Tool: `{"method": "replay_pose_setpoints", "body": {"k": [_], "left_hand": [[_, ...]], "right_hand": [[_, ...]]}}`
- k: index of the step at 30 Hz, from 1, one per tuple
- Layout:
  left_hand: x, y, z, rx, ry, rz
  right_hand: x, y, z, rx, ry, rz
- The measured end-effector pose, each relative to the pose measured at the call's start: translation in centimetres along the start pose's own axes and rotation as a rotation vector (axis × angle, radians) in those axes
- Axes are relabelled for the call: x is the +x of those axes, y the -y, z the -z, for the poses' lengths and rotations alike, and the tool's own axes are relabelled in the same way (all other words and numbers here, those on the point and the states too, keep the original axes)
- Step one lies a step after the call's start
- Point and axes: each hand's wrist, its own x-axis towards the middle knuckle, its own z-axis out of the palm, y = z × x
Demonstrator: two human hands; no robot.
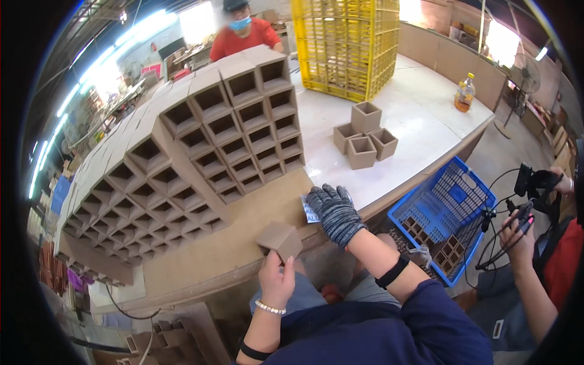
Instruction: Sanding the edges and surfaces of small square wooden blocks.
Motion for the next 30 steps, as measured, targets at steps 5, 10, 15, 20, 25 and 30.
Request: {"method": "replay_pose_setpoints", "body": {"k": [5, 10, 15, 20, 25, 30], "left_hand": [[-0.8, 2.1, -0.9, -0.112, -0.006, 0.052], [-0.4, 3.2, 0.9, -0.282, 0.061, 0.146], [-0.3, -0.3, 2.1, -0.566, 0.067, 0.275], [0.0, 0.7, 3.2, -1.056, -0.048, 0.44], [-0.3, 1.8, 2.9, -1.184, -0.117, 0.455], [-0.8, 0.6, 2.2, -1.246, -0.082, 0.822]], "right_hand": [[-4.2, 6.2, 1.3, 0.477, -0.312, 0.413], [-2.5, 3.2, 2.3, 0.167, -0.113, 0.025], [-4.6, 2.0, 1.2, 0.365, -0.267, 0.037], [-5.7, 0.9, 2.2, 0.435, -0.329, 0.012], [-6.7, 0.7, 1.2, 0.438, -0.366, -0.008], [-7.8, 2.5, -7.0, 0.648, -0.4, 0.041]]}}
